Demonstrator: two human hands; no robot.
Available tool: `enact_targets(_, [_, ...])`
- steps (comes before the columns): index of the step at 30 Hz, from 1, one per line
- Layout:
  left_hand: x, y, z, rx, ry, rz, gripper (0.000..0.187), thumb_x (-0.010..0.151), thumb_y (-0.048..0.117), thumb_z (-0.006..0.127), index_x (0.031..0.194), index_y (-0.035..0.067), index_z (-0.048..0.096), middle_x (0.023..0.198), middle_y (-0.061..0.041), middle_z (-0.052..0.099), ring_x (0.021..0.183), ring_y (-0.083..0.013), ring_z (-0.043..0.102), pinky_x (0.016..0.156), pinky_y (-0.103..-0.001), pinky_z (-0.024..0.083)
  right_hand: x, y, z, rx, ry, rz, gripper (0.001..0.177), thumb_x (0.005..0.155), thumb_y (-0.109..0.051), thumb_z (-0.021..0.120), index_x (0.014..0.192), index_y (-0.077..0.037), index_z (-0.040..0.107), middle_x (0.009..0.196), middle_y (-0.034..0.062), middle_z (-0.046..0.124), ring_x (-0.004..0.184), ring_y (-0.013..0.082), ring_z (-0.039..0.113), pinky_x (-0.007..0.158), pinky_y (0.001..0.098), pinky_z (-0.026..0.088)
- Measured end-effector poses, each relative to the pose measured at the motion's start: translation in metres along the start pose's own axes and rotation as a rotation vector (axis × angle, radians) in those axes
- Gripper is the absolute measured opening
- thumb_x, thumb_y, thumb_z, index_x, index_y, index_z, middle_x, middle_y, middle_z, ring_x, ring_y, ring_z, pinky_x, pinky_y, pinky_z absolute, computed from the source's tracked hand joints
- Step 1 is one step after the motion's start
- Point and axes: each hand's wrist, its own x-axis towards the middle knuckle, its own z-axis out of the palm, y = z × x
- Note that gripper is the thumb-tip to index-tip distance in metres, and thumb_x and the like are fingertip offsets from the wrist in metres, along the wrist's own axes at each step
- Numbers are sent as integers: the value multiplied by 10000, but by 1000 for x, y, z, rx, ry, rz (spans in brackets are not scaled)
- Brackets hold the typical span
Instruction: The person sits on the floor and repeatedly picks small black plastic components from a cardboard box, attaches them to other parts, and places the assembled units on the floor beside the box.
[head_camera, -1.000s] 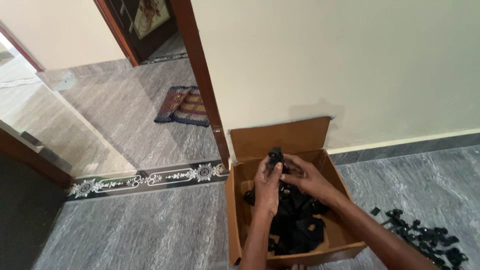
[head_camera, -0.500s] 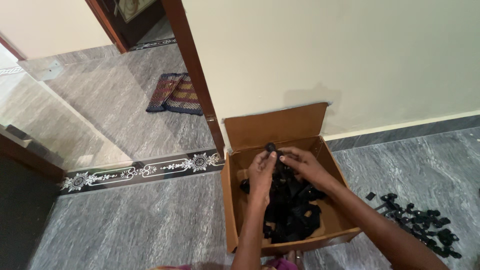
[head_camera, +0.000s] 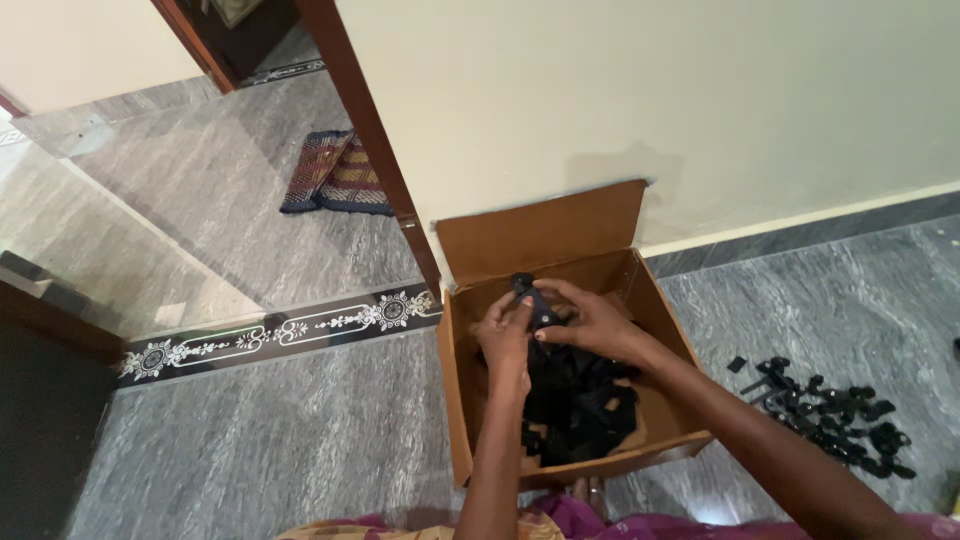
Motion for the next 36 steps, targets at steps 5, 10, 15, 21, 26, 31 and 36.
enact_targets(5, [7, -8, -5, 28, 21, -64, 324, 969, 194, 683, 1225, -2, 654, 972, -90, 731, 807, -152, 689, 680, -290, 565, -3, 13, 1, -253, 85, -28, 517, 862, -135, 780, 1357, -87, 637, 1184, 74, 681, 1013, 165, 688, 813, 290, 558])
enact_targets(10, [-5, 6, 3, 70, -39, -29, 288, 971, 205, 676, 1219, 60, 666, 1039, -39, 715, 870, -120, 669, 738, -268, 556, 1, 35, -9, 38, 181, 84, 325, 904, -155, 732, 1217, -70, 707, 1074, 29, 743, 956, 107, 688, 790, 245, 550])
enact_targets(15, [-14, 23, 7, 190, 28, -19, 250, 953, 182, 680, 1172, 62, 694, 1053, -25, 720, 884, -105, 663, 717, -270, 535, 0, 58, -10, 122, 248, 287, 253, 893, -172, 709, 1135, -100, 728, 951, -30, 759, 829, 67, 703, 686, 234, 548])
enact_targets(21, [-15, 19, 3, 56, -36, -92, 252, 968, 199, 685, 1179, 62, 692, 1008, -31, 704, 853, -111, 649, 729, -270, 548, -2, 121, 18, -88, 86, 67, 262, 885, -156, 733, 1125, -60, 692, 1067, 76, 707, 894, 178, 706, 778, 333, 577])
enact_targets(26, [-14, 19, 4, 27, -48, -122, 261, 960, 194, 680, 1181, 55, 694, 970, -51, 725, 833, -135, 680, 725, -282, 550, -18, 159, 26, -455, -12, -8, 230, 847, -100, 724, 1070, -51, 693, 1118, 150, 637, 1026, 322, 668, 885, 419, 546])
enact_targets(31, [-21, 23, 8, 9, -101, -113, 259, 976, 206, 675, 1183, 51, 690, 968, -63, 738, 826, -137, 686, 731, -283, 549, -11, 138, 14, -540, 34, -144, 204, 866, -107, 733, 1061, -50, 710, 1072, 151, 671, 1038, 361, 666, 877, 457, 529])
enact_targets(36, [-24, 26, 11, 25, -119, -127, 267, 973, 207, 682, 1182, 42, 678, 956, -82, 748, 824, -160, 704, 730, -293, 562, -3, 85, -34, -738, 75, -129, 229, 852, -136, 722, 1074, -81, 734, 1039, 156, 716, 970, 375, 690, 848, 466, 557])
